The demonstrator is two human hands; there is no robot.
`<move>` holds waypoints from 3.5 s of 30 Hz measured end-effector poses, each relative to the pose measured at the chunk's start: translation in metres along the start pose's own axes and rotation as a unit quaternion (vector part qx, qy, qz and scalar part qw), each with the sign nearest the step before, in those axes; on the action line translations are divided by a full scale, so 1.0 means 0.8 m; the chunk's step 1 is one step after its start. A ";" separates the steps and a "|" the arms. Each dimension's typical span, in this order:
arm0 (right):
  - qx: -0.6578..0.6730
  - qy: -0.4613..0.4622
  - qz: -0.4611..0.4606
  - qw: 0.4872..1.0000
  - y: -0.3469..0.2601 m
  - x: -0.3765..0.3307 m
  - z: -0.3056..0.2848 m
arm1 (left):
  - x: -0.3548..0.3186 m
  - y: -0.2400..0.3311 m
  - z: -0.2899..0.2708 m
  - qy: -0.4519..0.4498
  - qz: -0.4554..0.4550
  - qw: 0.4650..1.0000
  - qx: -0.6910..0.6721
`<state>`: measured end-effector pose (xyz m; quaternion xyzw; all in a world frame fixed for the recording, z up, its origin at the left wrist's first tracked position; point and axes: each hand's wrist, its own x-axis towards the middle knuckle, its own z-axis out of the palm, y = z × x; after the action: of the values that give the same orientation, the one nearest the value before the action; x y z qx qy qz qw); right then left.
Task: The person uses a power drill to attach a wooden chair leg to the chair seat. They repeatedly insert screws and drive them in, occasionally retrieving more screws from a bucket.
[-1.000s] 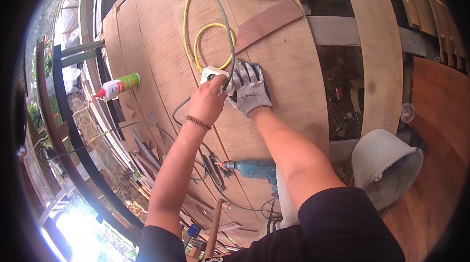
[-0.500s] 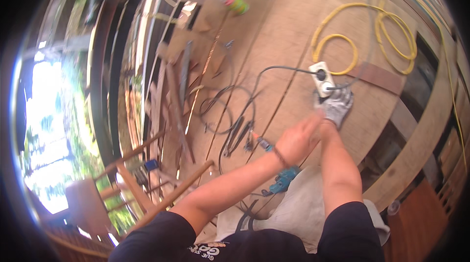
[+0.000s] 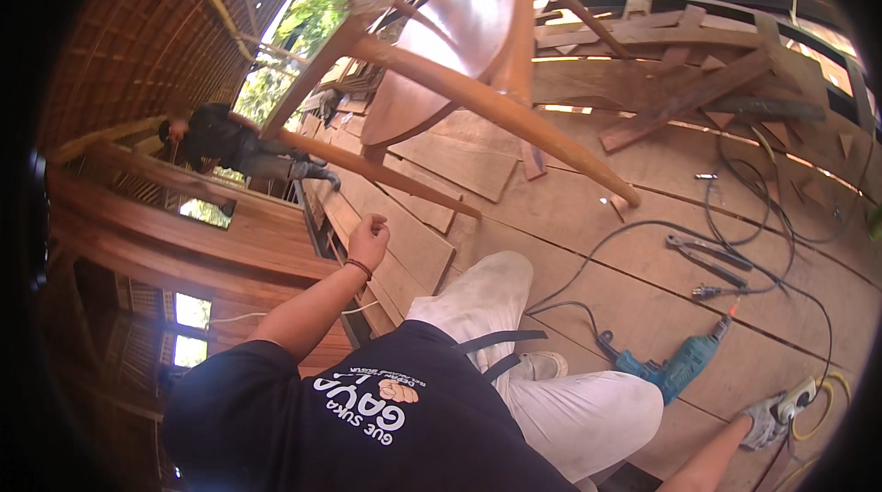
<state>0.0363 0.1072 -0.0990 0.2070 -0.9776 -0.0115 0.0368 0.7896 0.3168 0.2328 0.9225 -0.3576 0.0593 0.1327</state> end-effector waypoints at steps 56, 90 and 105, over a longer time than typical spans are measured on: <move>0.553 -0.297 -0.502 0.595 0.048 -0.665 -0.597 | 0.173 -0.131 0.067 -0.137 0.168 0.850 -0.479; 0.253 -0.127 -0.776 0.563 0.058 -0.899 -0.446 | 0.092 -0.140 0.001 -0.535 -0.066 0.294 -0.789; 0.300 -0.108 -0.772 0.551 0.040 -0.917 -0.460 | 0.100 -0.135 0.008 -0.534 -0.055 0.308 -0.785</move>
<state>0.7202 0.4309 0.2199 0.8781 -0.3860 0.2359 -0.1560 0.9213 0.3400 0.2209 0.2309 -0.1767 -0.7628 0.5775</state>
